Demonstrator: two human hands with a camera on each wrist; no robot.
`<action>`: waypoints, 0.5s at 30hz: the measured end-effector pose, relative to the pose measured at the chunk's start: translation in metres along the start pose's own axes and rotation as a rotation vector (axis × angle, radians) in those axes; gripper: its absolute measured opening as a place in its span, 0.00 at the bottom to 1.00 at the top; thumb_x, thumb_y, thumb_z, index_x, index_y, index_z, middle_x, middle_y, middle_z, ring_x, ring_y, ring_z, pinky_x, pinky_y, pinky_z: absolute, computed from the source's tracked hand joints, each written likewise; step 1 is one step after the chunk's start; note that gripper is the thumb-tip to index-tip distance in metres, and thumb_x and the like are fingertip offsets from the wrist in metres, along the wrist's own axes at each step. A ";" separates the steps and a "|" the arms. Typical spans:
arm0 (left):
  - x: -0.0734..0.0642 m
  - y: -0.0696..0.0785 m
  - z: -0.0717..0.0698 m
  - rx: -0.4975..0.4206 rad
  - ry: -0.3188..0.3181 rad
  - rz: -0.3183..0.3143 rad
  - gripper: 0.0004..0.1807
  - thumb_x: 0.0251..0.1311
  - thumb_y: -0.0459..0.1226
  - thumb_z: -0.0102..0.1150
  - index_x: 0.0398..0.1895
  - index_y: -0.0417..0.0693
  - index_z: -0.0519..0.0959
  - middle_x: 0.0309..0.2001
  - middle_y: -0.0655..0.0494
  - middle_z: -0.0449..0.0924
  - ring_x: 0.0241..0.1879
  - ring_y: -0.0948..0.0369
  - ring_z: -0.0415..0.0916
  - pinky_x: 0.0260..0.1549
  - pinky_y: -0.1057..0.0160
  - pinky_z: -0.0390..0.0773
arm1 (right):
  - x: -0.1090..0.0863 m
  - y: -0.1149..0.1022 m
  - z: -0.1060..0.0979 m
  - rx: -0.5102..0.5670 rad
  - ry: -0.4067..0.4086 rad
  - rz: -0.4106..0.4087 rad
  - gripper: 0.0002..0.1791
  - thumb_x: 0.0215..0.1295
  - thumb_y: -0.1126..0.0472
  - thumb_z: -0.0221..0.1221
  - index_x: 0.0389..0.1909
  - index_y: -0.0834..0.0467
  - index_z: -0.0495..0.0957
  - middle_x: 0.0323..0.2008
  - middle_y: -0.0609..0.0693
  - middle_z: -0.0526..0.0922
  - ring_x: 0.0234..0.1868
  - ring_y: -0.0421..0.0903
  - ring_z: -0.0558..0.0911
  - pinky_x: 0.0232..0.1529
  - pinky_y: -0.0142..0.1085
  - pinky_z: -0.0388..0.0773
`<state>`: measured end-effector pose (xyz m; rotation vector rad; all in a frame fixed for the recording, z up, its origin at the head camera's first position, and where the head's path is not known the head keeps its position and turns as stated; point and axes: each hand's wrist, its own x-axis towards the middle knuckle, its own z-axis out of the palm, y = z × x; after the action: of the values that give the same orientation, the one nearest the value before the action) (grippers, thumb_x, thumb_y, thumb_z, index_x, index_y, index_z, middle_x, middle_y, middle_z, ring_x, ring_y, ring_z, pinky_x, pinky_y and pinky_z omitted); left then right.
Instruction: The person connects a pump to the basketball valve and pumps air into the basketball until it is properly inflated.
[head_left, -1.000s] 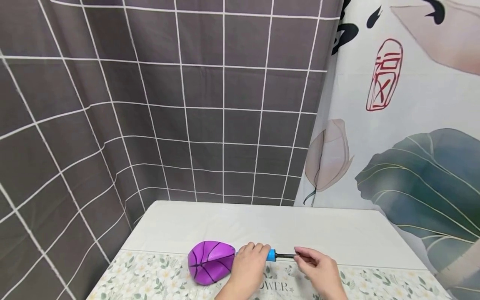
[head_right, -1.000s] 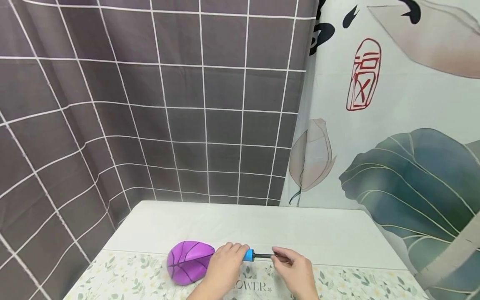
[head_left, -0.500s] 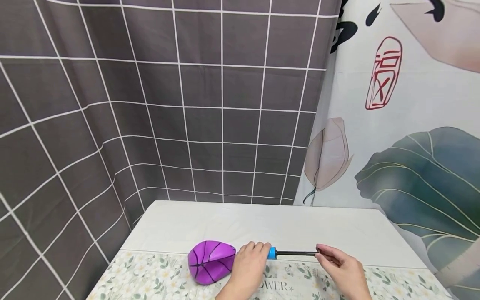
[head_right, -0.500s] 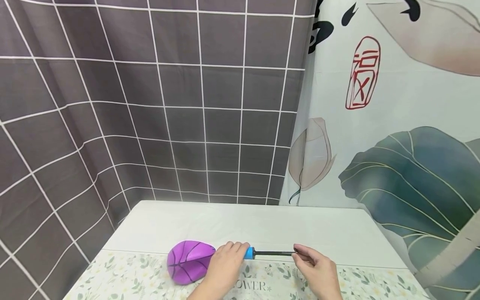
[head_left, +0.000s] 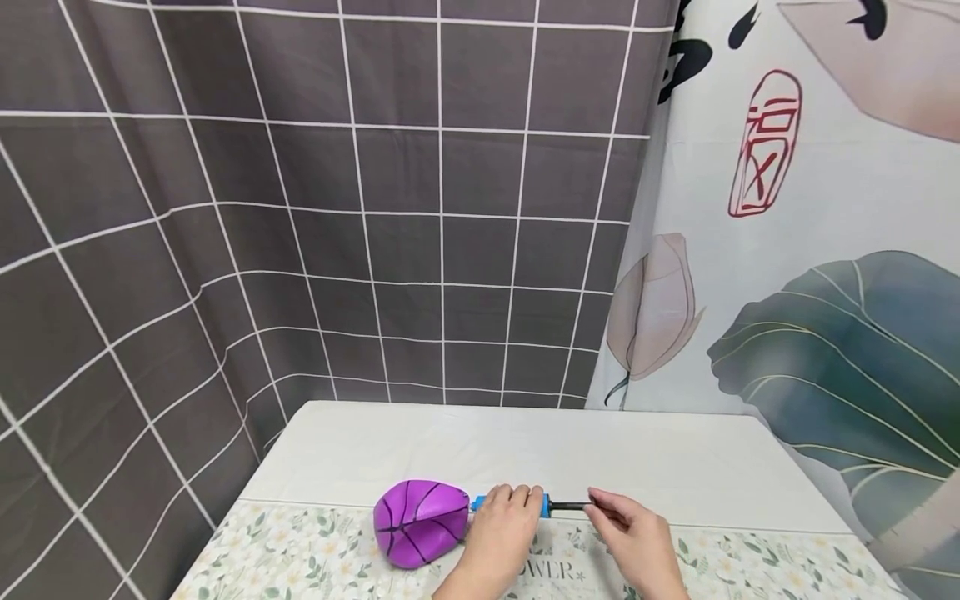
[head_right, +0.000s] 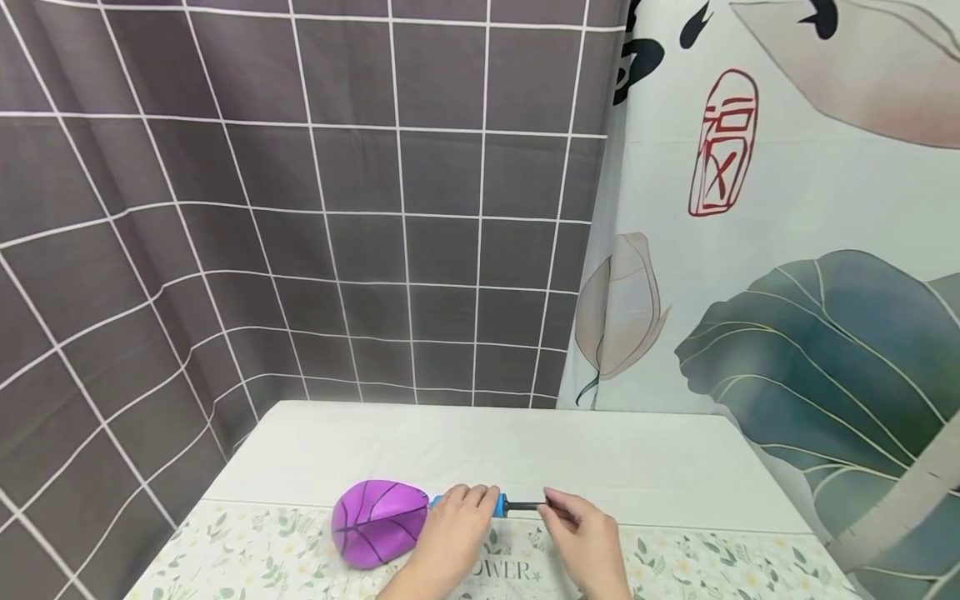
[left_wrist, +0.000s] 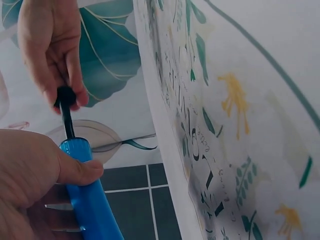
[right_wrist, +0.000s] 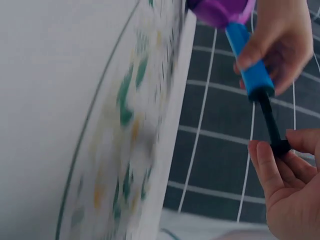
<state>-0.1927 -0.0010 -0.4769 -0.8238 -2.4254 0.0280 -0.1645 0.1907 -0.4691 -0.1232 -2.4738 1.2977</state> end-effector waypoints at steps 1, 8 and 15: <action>0.000 0.000 0.001 -0.002 -0.001 0.006 0.19 0.54 0.35 0.69 0.51 0.48 0.82 0.42 0.56 0.84 0.39 0.59 0.79 0.50 0.59 0.83 | -0.001 -0.002 0.005 0.005 -0.013 -0.012 0.14 0.62 0.65 0.68 0.49 0.64 0.86 0.42 0.57 0.89 0.36 0.40 0.88 0.37 0.24 0.83; -0.004 0.000 0.005 -0.013 -0.037 0.034 0.18 0.58 0.37 0.69 0.52 0.49 0.82 0.43 0.57 0.84 0.42 0.58 0.80 0.52 0.57 0.83 | -0.003 -0.009 0.023 0.041 -0.112 -0.012 0.14 0.62 0.66 0.68 0.48 0.66 0.85 0.40 0.56 0.89 0.35 0.41 0.88 0.34 0.26 0.84; -0.006 -0.004 -0.001 -0.088 -0.086 0.019 0.25 0.49 0.34 0.74 0.54 0.49 0.80 0.44 0.59 0.82 0.45 0.61 0.79 0.57 0.61 0.79 | -0.003 -0.006 0.010 0.078 -0.139 0.073 0.15 0.61 0.65 0.69 0.48 0.65 0.85 0.36 0.52 0.89 0.33 0.41 0.87 0.33 0.29 0.85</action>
<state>-0.1907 -0.0074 -0.4782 -0.9013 -2.5146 -0.0369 -0.1645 0.1789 -0.4702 -0.1079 -2.5508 1.4782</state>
